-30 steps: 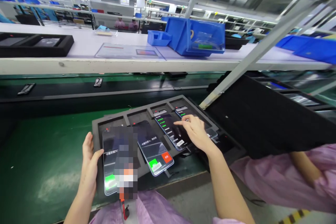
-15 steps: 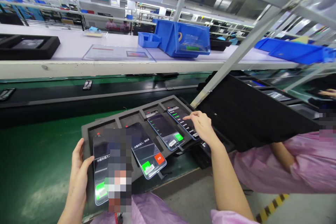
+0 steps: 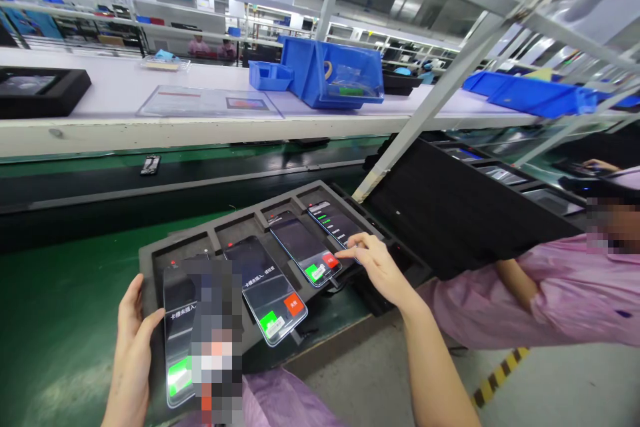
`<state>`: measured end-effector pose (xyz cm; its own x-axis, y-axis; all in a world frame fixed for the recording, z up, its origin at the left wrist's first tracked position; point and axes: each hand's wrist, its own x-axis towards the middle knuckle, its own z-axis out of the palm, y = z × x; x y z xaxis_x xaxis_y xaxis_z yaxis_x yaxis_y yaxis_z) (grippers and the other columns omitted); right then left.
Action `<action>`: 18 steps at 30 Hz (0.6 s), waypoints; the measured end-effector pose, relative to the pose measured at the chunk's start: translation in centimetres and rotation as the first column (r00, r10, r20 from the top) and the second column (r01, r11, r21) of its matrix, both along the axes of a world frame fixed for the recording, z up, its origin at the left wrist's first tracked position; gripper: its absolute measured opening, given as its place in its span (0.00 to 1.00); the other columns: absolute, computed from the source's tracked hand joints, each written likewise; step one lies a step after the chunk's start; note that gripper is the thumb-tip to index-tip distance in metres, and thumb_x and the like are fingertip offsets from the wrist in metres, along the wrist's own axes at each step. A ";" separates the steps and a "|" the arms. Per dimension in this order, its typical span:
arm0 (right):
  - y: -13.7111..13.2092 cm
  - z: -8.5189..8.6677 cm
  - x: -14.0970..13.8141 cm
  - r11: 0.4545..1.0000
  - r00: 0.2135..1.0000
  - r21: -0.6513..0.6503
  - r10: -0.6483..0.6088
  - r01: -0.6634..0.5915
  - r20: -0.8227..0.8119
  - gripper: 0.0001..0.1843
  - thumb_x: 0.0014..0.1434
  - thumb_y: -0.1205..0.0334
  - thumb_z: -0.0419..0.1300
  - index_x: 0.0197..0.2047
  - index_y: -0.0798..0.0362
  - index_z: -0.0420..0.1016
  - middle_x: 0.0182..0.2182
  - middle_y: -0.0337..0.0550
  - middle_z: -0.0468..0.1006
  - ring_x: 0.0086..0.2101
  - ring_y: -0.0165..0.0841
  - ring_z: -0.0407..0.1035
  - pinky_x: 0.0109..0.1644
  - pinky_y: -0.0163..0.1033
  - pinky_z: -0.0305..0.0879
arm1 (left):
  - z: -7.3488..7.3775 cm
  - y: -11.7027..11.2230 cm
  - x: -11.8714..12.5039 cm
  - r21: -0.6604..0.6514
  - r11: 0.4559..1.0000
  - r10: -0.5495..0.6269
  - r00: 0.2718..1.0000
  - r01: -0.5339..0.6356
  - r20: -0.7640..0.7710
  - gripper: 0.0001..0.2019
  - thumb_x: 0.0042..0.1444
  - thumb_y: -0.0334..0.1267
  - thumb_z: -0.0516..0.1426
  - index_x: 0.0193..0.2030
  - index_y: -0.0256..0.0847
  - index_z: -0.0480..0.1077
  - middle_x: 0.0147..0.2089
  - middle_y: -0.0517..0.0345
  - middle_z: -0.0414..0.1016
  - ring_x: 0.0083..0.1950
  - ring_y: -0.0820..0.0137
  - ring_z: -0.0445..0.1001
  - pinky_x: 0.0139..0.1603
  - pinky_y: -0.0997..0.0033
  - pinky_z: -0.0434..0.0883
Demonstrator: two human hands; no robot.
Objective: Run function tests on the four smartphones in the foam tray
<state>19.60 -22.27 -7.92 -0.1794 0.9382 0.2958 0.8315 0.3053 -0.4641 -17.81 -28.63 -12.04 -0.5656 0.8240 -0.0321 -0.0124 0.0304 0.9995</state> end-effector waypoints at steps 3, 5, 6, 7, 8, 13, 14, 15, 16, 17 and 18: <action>-0.6 -0.2 -0.5 0.993 0.993 -0.073 0.093 -0.088 0.071 0.22 0.63 0.55 0.41 0.38 0.40 0.78 0.40 0.41 0.69 0.40 0.34 0.62 0.49 0.47 0.58 | 0.2 0.1 0.2 -0.004 1.000 0.020 1.000 -0.020 -0.003 0.31 0.48 0.38 0.56 0.62 0.49 0.56 0.64 0.64 0.57 0.65 0.61 0.54 0.67 0.65 0.47; -0.4 -0.4 -0.3 0.994 0.994 -0.071 0.083 -0.077 0.078 0.23 0.63 0.55 0.41 0.39 0.40 0.78 0.40 0.41 0.69 0.39 0.33 0.62 0.49 0.47 0.59 | 0.2 0.1 0.3 -0.006 0.999 0.032 0.999 -0.032 -0.004 0.32 0.47 0.38 0.56 0.61 0.48 0.56 0.64 0.63 0.57 0.65 0.60 0.54 0.67 0.64 0.47; -0.2 -0.4 -0.1 0.998 0.997 -0.042 0.044 -0.041 0.062 0.23 0.63 0.54 0.40 0.39 0.41 0.78 0.40 0.41 0.69 0.39 0.33 0.62 0.49 0.46 0.59 | 0.3 0.2 0.3 -0.002 0.999 0.033 0.999 -0.033 -0.005 0.32 0.47 0.38 0.55 0.61 0.48 0.56 0.64 0.62 0.57 0.65 0.60 0.54 0.67 0.63 0.47; 0.1 -0.4 0.1 1.000 0.999 -0.001 -0.013 0.013 0.038 0.24 0.64 0.54 0.39 0.40 0.42 0.78 0.39 0.42 0.69 0.39 0.34 0.62 0.49 0.46 0.58 | 0.3 0.2 0.3 0.005 1.000 0.030 1.000 -0.030 -0.006 0.32 0.47 0.38 0.55 0.61 0.48 0.56 0.64 0.62 0.57 0.66 0.60 0.53 0.67 0.63 0.47; 0.6 -0.3 0.4 0.997 0.997 0.038 -0.072 0.072 0.017 0.25 0.64 0.54 0.38 0.40 0.43 0.78 0.38 0.42 0.69 0.39 0.34 0.62 0.48 0.47 0.58 | 0.2 0.3 0.3 0.011 1.000 0.026 1.000 -0.026 -0.009 0.32 0.47 0.38 0.55 0.61 0.48 0.56 0.64 0.62 0.57 0.66 0.60 0.53 0.67 0.63 0.47; 3.3 0.1 0.4 0.976 0.974 0.065 -0.213 0.209 0.078 0.25 0.63 0.55 0.38 0.40 0.42 0.78 0.37 0.42 0.69 0.38 0.35 0.62 0.49 0.49 0.56 | 0.0 0.2 0.1 0.015 1.000 0.014 1.000 -0.014 -0.009 0.32 0.48 0.38 0.56 0.61 0.49 0.56 0.65 0.62 0.56 0.66 0.59 0.52 0.68 0.63 0.47; 3.8 0.2 0.2 0.978 0.973 0.051 -0.206 0.201 0.105 0.25 0.63 0.55 0.38 0.40 0.42 0.78 0.37 0.42 0.69 0.39 0.35 0.61 0.50 0.49 0.56 | -0.1 0.2 0.0 0.012 1.000 0.006 1.000 -0.006 -0.004 0.32 0.48 0.39 0.56 0.62 0.49 0.55 0.65 0.63 0.56 0.66 0.59 0.52 0.68 0.63 0.47; 4.2 0.2 -0.1 0.981 0.972 0.038 -0.196 0.192 0.132 0.24 0.63 0.55 0.39 0.40 0.42 0.77 0.38 0.42 0.69 0.39 0.35 0.61 0.50 0.49 0.56 | -0.2 0.2 -0.1 0.011 1.000 -0.002 1.000 0.002 0.000 0.32 0.48 0.39 0.56 0.62 0.49 0.55 0.65 0.63 0.55 0.66 0.60 0.52 0.68 0.64 0.47; 4.6 0.2 -0.3 0.982 0.969 0.026 -0.187 0.185 0.159 0.24 0.63 0.55 0.39 0.41 0.41 0.77 0.38 0.43 0.69 0.40 0.36 0.61 0.51 0.49 0.55 | -0.2 0.2 -0.1 0.012 1.000 -0.009 1.000 0.009 0.003 0.32 0.48 0.39 0.56 0.62 0.49 0.54 0.65 0.63 0.55 0.66 0.60 0.51 0.68 0.65 0.47; 4.8 0.1 -0.5 0.983 0.966 0.019 -0.181 0.181 0.184 0.23 0.63 0.56 0.39 0.41 0.41 0.77 0.39 0.43 0.68 0.41 0.36 0.61 0.51 0.49 0.54 | -0.2 0.2 -0.1 0.016 1.000 -0.011 1.000 0.011 0.003 0.32 0.48 0.39 0.56 0.63 0.48 0.54 0.65 0.63 0.55 0.67 0.60 0.51 0.68 0.65 0.47; 4.9 0.1 -0.6 0.983 0.962 0.018 -0.181 0.181 0.203 0.23 0.63 0.56 0.40 0.42 0.41 0.77 0.39 0.43 0.68 0.42 0.36 0.61 0.52 0.49 0.54 | -0.2 0.3 -0.1 0.023 1.000 -0.007 1.000 0.007 0.002 0.33 0.48 0.39 0.56 0.63 0.48 0.54 0.65 0.63 0.55 0.67 0.60 0.50 0.68 0.65 0.47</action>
<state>19.05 -17.33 -7.80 -0.0625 0.9608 0.2702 0.9497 0.1405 -0.2797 -17.86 -28.36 -12.22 -0.5596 0.8287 -0.0146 -0.0145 0.0078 0.9999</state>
